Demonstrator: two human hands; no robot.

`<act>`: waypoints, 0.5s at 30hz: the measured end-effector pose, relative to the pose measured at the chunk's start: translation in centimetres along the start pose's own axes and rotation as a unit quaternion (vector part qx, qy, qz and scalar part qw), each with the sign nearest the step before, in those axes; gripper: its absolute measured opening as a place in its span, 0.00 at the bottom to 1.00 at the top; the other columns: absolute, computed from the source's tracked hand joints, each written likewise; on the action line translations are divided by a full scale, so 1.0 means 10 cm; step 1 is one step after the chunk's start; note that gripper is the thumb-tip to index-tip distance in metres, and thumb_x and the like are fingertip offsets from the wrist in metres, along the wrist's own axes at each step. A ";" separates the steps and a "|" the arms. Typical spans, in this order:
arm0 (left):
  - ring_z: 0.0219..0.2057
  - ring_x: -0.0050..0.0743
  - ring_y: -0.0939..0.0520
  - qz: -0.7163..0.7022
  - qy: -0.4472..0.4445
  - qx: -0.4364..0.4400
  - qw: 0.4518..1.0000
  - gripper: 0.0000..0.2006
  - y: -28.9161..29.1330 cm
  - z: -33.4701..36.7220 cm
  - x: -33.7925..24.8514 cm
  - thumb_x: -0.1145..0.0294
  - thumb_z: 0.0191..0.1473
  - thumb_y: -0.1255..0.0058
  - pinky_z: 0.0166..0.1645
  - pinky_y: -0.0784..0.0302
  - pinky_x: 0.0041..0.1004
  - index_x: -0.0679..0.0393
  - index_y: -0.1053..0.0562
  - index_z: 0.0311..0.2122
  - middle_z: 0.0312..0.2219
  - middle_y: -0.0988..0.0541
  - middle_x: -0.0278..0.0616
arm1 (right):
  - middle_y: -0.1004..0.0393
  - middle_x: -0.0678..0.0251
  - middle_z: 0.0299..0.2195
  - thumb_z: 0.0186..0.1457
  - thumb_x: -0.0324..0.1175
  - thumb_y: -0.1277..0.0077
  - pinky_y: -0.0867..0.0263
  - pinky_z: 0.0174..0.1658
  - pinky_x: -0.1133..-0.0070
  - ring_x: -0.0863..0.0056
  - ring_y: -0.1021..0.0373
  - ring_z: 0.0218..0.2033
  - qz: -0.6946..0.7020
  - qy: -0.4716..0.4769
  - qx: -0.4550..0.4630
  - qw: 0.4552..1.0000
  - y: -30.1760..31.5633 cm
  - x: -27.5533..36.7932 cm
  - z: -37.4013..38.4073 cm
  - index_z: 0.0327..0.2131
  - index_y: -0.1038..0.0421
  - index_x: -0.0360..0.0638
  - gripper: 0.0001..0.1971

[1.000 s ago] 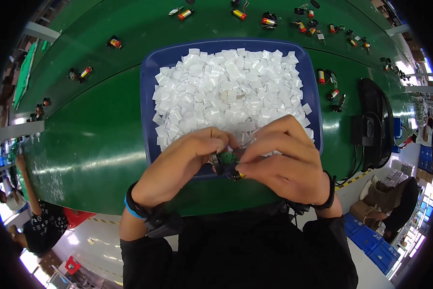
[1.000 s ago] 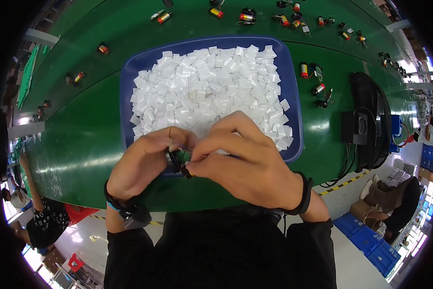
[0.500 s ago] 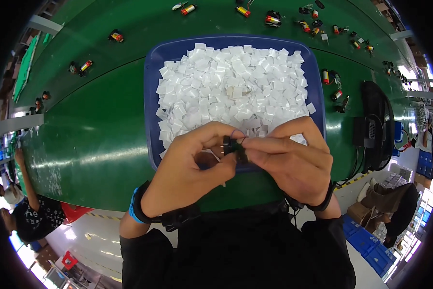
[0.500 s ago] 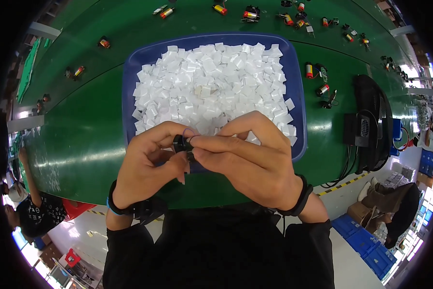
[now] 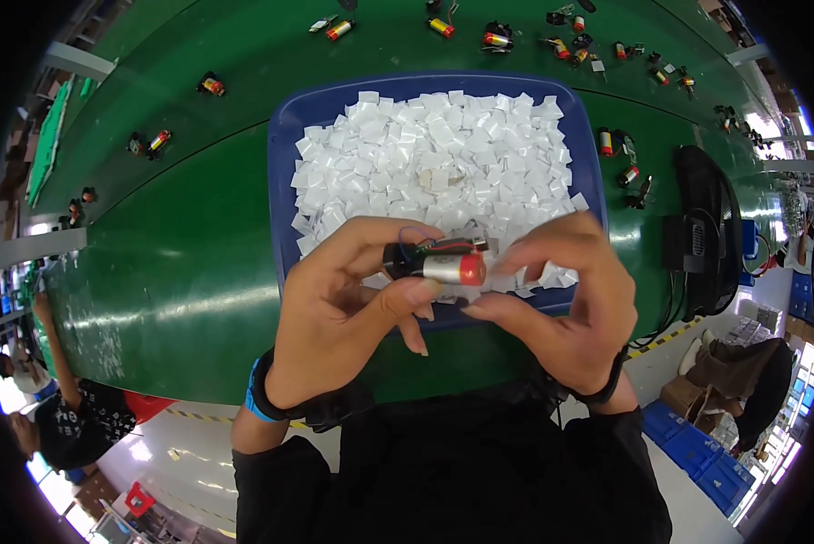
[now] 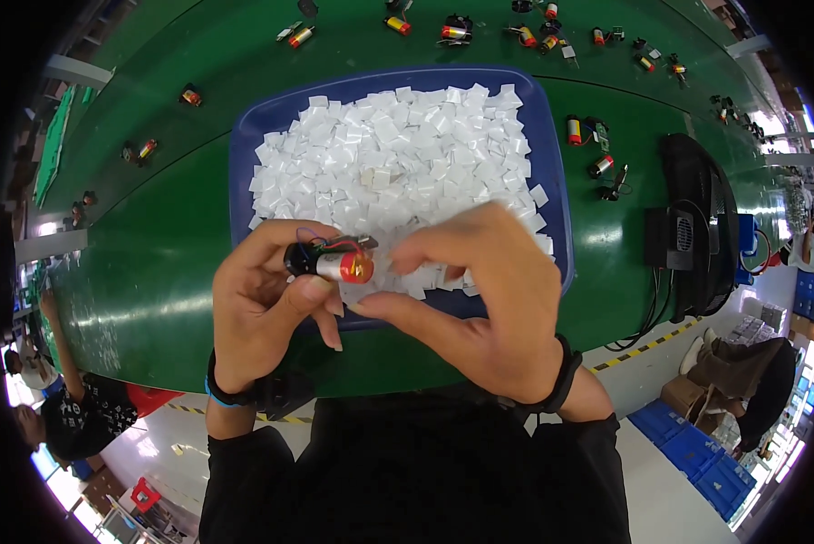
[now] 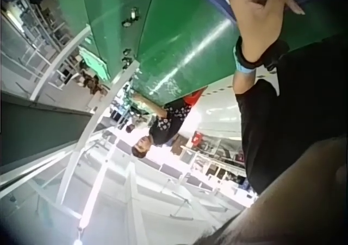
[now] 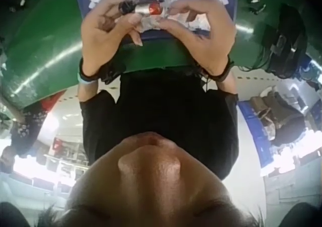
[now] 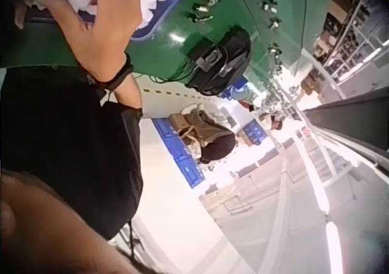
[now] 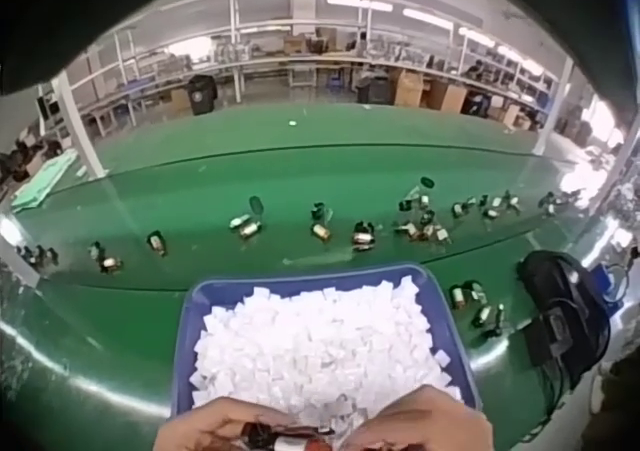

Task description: The person assembles electronic components by picking up a circuit board and a battery, wrapping them together with a white adhesive strip, and placing the finished unit on the table.

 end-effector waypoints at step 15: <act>0.29 0.25 0.19 0.349 -0.179 -0.015 0.920 0.22 -0.09 -0.05 -0.17 0.81 0.44 0.37 0.29 0.23 0.20 0.64 0.26 0.47 0.39 0.19 0.46 | 0.28 0.57 0.35 0.52 0.18 0.44 0.25 0.32 0.78 0.73 0.25 0.28 0.335 -0.217 0.024 0.917 -0.31 -0.30 -0.21 0.40 0.34 0.29 0.12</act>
Point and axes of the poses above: each hand's wrist, its own z-axis towards the middle knuckle, its own y-axis out of the back of the hand, x = y × z, the point moved 8 cm from there along z, towards the middle knuckle
